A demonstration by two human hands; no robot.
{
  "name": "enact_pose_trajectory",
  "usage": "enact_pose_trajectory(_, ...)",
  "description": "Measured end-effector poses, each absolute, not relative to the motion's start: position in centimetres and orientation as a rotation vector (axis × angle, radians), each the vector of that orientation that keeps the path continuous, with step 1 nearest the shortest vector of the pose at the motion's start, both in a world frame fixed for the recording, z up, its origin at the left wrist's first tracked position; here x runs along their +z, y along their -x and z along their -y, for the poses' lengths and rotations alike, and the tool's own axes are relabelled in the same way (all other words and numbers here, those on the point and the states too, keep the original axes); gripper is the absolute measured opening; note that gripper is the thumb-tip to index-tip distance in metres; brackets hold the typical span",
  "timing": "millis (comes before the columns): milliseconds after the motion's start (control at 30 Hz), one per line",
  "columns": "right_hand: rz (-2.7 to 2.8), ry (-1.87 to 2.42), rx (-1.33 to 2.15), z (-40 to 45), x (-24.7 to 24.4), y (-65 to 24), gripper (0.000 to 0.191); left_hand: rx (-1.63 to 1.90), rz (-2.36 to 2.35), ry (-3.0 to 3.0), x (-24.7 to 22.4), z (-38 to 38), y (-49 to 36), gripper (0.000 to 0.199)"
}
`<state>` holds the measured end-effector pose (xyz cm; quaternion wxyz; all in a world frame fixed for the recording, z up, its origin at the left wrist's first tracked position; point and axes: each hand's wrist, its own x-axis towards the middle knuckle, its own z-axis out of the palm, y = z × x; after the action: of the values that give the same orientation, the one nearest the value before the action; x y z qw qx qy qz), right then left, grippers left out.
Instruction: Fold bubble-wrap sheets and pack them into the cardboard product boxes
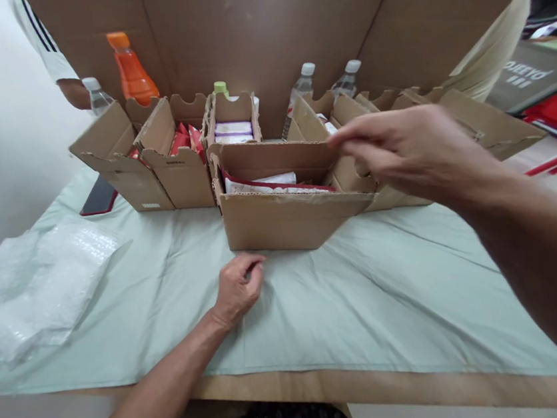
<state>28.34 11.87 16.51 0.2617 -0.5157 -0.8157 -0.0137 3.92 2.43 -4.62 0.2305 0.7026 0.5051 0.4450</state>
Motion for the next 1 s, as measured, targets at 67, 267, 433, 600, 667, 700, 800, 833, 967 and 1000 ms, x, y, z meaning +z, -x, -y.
enact_pose_trajectory(67,1.96,1.418,-0.092,-8.3,15.7,-30.9,0.023,1.417,-1.521,-1.779,-3.7,-1.9,-2.8,0.02)
enact_pose_trajectory(267,1.759,1.525,0.46,-5.0,7.2,-34.0,0.043,1.696,-1.668,-1.415,-1.5,-3.8,-0.9,0.057)
enact_pose_trajectory(433,1.685,1.382,0.834,-7.7,2.4,-30.5,0.067,1.566,-1.377,-1.373,-1.1,-6.9,-3.7,0.069)
enact_pose_trajectory(600,1.62,1.442,0.744,-4.3,1.2,-30.5,0.053,1.568,-1.348,-1.399,-1.0,-2.9,-6.2,0.06)
enact_pose_trajectory(667,1.629,1.495,0.695,-1.3,0.9,-31.2,0.044,1.501,-1.355,-1.422,-1.6,0.7,-6.1,0.063)
enact_pose_trajectory(700,1.633,1.505,0.685,0.1,0.9,-31.2,0.042,1.472,-1.375,-1.414,-1.9,2.5,-5.8,0.064)
enact_pose_trajectory(800,1.685,1.438,0.716,2.7,1.3,-29.4,0.039,1.452,-1.479,-1.326,-2.6,6.8,-3.3,0.061)
enact_pose_trajectory(833,1.718,1.39,0.742,2.8,1.7,-28.3,0.039,1.484,-1.512,-1.292,-2.6,7.4,-2.3,0.06)
enact_pose_trajectory(967,1.794,1.219,0.834,0.2,3.5,-24.4,0.044,1.72,-1.58,-1.275,-0.8,6.1,0.5,0.06)
enact_pose_trajectory(1000,1.777,1.204,0.831,-0.4,3.9,-24.3,0.044,1.747,-1.574,-1.303,-0.2,5.5,0.3,0.063)
